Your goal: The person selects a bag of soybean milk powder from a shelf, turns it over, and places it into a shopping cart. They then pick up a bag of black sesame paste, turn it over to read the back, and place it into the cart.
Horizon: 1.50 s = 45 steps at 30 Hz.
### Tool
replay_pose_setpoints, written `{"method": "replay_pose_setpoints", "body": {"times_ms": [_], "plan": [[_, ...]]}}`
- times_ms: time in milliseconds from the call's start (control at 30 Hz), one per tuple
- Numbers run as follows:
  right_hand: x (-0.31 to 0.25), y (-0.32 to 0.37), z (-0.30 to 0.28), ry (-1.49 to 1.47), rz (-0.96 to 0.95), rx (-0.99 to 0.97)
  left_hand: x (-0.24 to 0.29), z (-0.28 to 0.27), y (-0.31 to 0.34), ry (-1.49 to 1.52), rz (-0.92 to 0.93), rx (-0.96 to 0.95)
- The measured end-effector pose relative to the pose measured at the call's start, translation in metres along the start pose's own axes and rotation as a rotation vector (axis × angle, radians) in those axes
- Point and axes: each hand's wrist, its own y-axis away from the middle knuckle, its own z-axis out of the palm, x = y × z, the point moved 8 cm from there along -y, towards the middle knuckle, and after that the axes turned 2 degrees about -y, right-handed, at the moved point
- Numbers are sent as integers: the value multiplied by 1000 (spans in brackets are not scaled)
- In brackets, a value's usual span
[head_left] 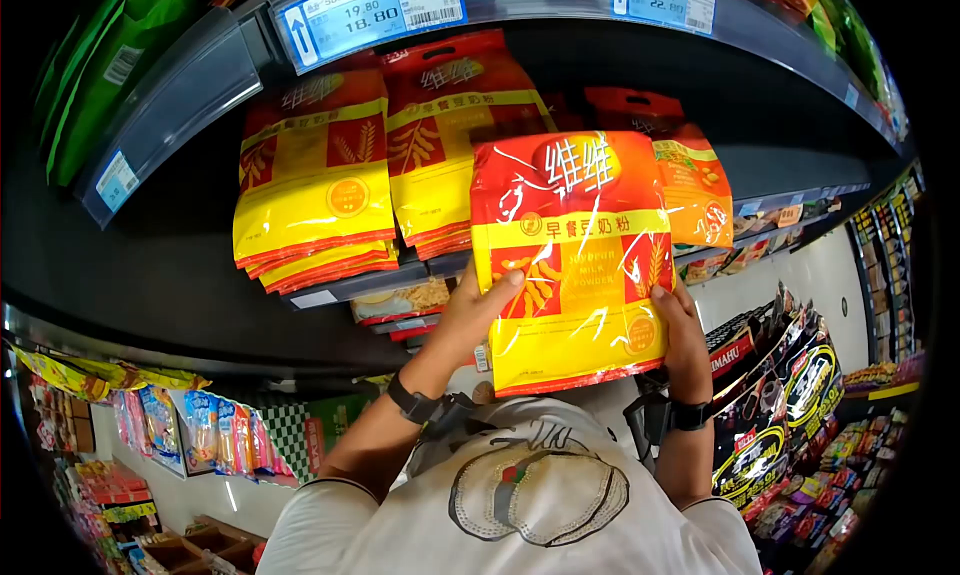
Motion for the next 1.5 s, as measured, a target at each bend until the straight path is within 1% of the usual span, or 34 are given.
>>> {"method": "replay_pose_setpoints", "body": {"times_ms": [33,67,167,367,600,667,867,967,1067,1100,1133,1233,1300,1367,1500], "plan": [[4,0,-5,-5,-1,2,0,2,0,-10,2,-3],[7,1,-11,-10,-1,3,3,8,5,-47,52,12],[17,1,-22,-13,2,8,-2,9,4,4,30,-33],[18,3,-19,-15,1,-11,2,10,7,2,49,-46],[13,8,-1,-104,34,17,-1,8,11,47,5,-42],[13,5,-2,-100,22,8,0,8,13,66,-22,-41],[29,-9,-15,-168,29,-23,-1,6,15,76,-23,-26],[25,-4,-5,-197,44,-37,-8,3,17,75,-14,-6],[19,4,4,-207,24,-42,-19,-2,18,77,-73,51],[16,7,5,-206,9,-39,-12,1,21,92,-61,53],[19,7,4,-159,6,-35,-15,0,22,107,-73,48],[39,-3,-14,-173,50,-31,-14,0,27,84,-101,20],[40,-1,-14,-201,70,-50,-16,-3,29,74,-113,62],[44,-1,-14,-219,83,-71,-16,-1,30,113,-95,57],[49,0,-14,-232,100,-89,-17,-3,33,92,-101,63]]}}
